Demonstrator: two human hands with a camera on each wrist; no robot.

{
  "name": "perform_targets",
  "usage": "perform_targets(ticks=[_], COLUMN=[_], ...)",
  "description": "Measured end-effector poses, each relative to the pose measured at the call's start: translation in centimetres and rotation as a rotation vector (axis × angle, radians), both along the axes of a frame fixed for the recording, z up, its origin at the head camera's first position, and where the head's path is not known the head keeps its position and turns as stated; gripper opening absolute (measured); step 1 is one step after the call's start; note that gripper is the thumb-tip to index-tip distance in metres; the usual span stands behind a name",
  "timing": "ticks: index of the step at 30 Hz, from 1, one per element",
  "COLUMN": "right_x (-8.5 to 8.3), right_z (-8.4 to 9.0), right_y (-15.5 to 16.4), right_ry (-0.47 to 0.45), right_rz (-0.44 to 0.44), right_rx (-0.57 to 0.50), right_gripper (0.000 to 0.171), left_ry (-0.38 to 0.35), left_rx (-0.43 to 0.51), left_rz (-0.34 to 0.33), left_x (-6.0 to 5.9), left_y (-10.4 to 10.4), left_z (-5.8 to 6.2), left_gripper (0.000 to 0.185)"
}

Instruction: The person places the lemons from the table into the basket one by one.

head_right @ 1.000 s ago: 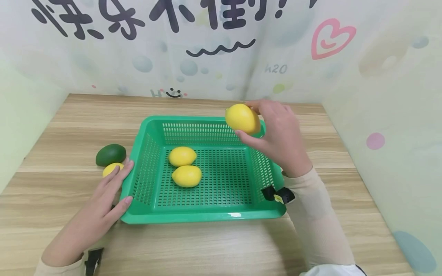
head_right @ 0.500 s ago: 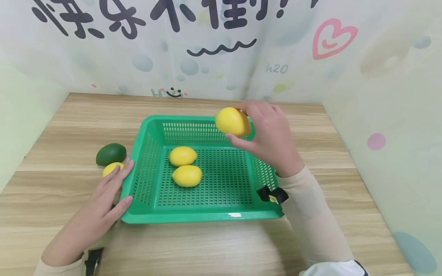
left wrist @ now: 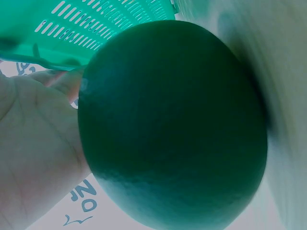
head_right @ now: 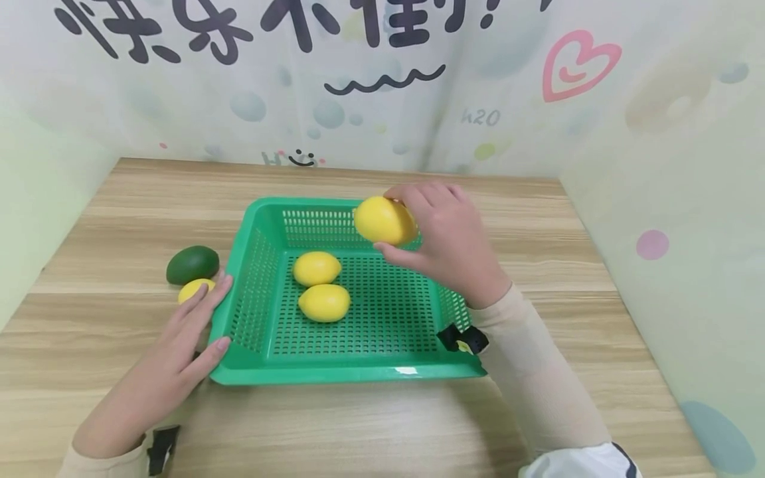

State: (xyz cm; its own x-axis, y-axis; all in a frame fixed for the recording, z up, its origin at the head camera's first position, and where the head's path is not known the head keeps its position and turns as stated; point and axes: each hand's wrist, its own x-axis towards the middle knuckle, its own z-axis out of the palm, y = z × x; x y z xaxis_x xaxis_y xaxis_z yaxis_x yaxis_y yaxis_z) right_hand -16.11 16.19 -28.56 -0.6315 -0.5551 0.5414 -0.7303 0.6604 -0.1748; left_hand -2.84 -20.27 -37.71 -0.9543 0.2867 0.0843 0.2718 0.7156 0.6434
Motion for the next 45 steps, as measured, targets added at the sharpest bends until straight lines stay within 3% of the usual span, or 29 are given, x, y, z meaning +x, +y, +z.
perform_targets(ticks=[29,45], right_x=[0.7,1.2], right_z=[-1.1,-1.2], right_y=[-2.9,-3.5], right_ry=[0.053,-0.001], right_rz=[0.142,0.165], right_rx=[0.055,0.073], right_gripper=[0.054,0.055], left_ry=[-0.002,-0.009], left_rx=[0.003,-0.001], left_rz=[0.001,-0.001], left_x=[-0.1,-0.1], left_y=[0.1,0.0], left_z=[-0.1,0.0], left_gripper=[0.073,0.074])
